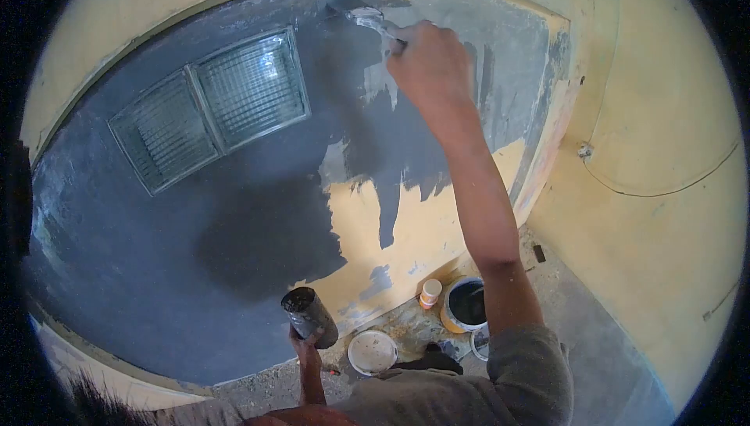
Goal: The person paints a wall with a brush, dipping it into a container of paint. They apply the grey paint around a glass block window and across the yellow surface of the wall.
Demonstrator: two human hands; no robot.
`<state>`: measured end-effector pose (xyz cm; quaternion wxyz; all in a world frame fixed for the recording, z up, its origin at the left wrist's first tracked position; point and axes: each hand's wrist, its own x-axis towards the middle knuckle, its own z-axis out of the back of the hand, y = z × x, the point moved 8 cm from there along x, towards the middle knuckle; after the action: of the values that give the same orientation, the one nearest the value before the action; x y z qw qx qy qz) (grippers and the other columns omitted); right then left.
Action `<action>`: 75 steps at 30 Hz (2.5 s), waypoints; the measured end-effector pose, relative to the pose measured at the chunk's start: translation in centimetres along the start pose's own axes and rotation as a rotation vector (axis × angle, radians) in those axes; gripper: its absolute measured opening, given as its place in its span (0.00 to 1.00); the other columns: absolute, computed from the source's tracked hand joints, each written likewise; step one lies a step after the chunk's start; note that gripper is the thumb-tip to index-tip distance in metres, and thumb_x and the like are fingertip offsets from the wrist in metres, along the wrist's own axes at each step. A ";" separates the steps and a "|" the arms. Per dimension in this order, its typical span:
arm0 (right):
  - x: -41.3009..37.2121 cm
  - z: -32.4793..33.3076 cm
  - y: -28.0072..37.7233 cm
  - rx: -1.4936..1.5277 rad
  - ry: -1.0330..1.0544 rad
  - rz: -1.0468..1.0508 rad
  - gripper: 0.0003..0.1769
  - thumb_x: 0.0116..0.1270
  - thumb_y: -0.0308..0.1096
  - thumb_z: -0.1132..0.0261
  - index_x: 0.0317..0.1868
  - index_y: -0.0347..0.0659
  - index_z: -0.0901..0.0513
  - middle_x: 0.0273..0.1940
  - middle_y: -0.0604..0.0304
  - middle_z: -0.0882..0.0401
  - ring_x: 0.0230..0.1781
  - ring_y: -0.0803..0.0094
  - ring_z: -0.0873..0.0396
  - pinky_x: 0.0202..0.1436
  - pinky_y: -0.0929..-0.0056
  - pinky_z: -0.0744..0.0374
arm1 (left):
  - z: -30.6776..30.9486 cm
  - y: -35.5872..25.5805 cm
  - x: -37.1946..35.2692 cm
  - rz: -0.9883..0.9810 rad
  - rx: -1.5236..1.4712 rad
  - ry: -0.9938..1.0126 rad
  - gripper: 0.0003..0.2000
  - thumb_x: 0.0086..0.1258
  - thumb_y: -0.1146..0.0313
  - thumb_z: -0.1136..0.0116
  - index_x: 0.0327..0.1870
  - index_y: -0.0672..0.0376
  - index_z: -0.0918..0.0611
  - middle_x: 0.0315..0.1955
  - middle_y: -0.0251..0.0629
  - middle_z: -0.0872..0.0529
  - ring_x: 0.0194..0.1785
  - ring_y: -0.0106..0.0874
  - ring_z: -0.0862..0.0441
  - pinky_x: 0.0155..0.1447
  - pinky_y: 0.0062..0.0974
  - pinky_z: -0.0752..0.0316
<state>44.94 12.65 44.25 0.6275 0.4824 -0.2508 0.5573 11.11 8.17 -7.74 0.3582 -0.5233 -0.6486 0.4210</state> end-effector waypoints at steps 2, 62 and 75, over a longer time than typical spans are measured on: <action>0.0 1.6 0.6 0.093 -0.012 -0.021 0.10 0.56 0.36 0.38 0.34 0.41 0.14 0.33 0.45 0.16 0.38 0.49 0.18 0.46 0.58 0.20 | -0.1 -0.1 0.0 -0.001 0.002 -0.002 0.39 0.37 0.72 0.26 0.58 0.62 0.27 0.49 0.38 0.20 0.53 0.36 0.23 0.59 0.37 0.30; -1.9 -4.7 -7.4 -0.141 0.246 0.020 0.13 0.58 0.40 0.36 0.39 0.43 0.14 0.32 0.48 0.16 0.36 0.52 0.17 0.43 0.58 0.20 | -2.2 1.4 -2.0 0.034 -0.016 0.022 0.39 0.37 0.73 0.25 0.58 0.61 0.27 0.47 0.39 0.19 0.49 0.35 0.21 0.56 0.35 0.28; -18.2 -12.3 -11.0 -0.090 0.647 -0.158 0.12 0.55 0.34 0.36 0.41 0.51 0.14 0.40 0.48 0.17 0.42 0.52 0.19 0.50 0.56 0.21 | -1.0 1.4 -3.1 0.058 -0.018 -0.004 0.39 0.37 0.72 0.24 0.58 0.62 0.27 0.47 0.38 0.19 0.49 0.34 0.21 0.56 0.34 0.27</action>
<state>48.00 16.18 20.15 0.7365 0.2705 -0.0248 0.6195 13.16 5.41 -8.68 0.3396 -0.5443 -0.6377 0.4263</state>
